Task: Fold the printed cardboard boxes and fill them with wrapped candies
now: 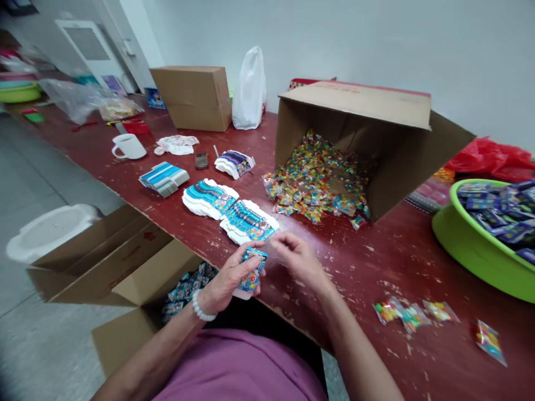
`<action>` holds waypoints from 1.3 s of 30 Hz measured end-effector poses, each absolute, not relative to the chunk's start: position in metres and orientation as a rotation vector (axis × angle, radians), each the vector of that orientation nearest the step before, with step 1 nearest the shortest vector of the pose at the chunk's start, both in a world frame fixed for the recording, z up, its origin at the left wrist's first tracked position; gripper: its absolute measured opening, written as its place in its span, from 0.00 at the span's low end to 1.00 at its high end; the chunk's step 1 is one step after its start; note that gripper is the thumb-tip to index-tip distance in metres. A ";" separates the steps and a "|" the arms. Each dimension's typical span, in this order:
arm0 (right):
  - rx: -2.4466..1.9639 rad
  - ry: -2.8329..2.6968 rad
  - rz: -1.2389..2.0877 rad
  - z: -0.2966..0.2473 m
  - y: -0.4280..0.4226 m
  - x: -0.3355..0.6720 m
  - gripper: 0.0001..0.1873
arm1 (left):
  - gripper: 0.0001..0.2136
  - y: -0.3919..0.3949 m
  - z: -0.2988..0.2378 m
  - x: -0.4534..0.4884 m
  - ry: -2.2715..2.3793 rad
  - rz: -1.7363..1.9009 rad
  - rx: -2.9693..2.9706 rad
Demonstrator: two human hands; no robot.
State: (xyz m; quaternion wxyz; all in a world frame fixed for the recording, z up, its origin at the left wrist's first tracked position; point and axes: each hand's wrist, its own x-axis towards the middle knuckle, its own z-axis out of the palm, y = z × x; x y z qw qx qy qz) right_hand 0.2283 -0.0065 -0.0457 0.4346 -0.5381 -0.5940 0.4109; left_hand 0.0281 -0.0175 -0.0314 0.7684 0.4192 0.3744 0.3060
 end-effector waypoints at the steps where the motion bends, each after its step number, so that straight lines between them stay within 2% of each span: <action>1: -1.454 -1.413 0.888 -0.053 0.009 0.244 0.17 | 0.25 -0.016 -0.032 0.026 0.812 0.661 0.879; 4: -1.908 -1.305 0.364 -0.076 0.051 0.290 0.23 | 0.23 -0.015 -0.035 0.020 0.818 0.645 0.755; 6: -1.969 -1.268 0.309 -0.089 0.069 0.309 0.26 | 0.21 -0.016 -0.038 0.018 0.821 0.656 0.725; 11: -1.896 -1.208 0.382 -0.106 0.072 0.318 0.16 | 0.20 -0.010 -0.043 0.013 0.853 0.734 0.806; 17: -1.738 -0.946 0.596 -0.097 0.041 0.314 0.22 | 0.26 0.000 -0.047 0.012 0.941 0.891 0.813; 23: -1.260 -0.694 1.268 -0.051 -0.008 0.274 0.23 | 0.26 0.005 -0.044 0.017 0.947 0.944 0.743; 25: -1.200 -0.662 1.381 -0.037 -0.022 0.257 0.24 | 0.27 0.004 -0.042 0.018 0.951 0.977 0.693; 28: -1.254 -0.744 1.357 -0.028 -0.035 0.235 0.26 | 0.27 0.001 -0.038 0.020 0.934 1.003 0.651; 39: -1.456 -1.174 1.094 -0.028 -0.046 0.231 0.19 | 0.25 -0.005 -0.029 0.019 0.873 1.028 0.546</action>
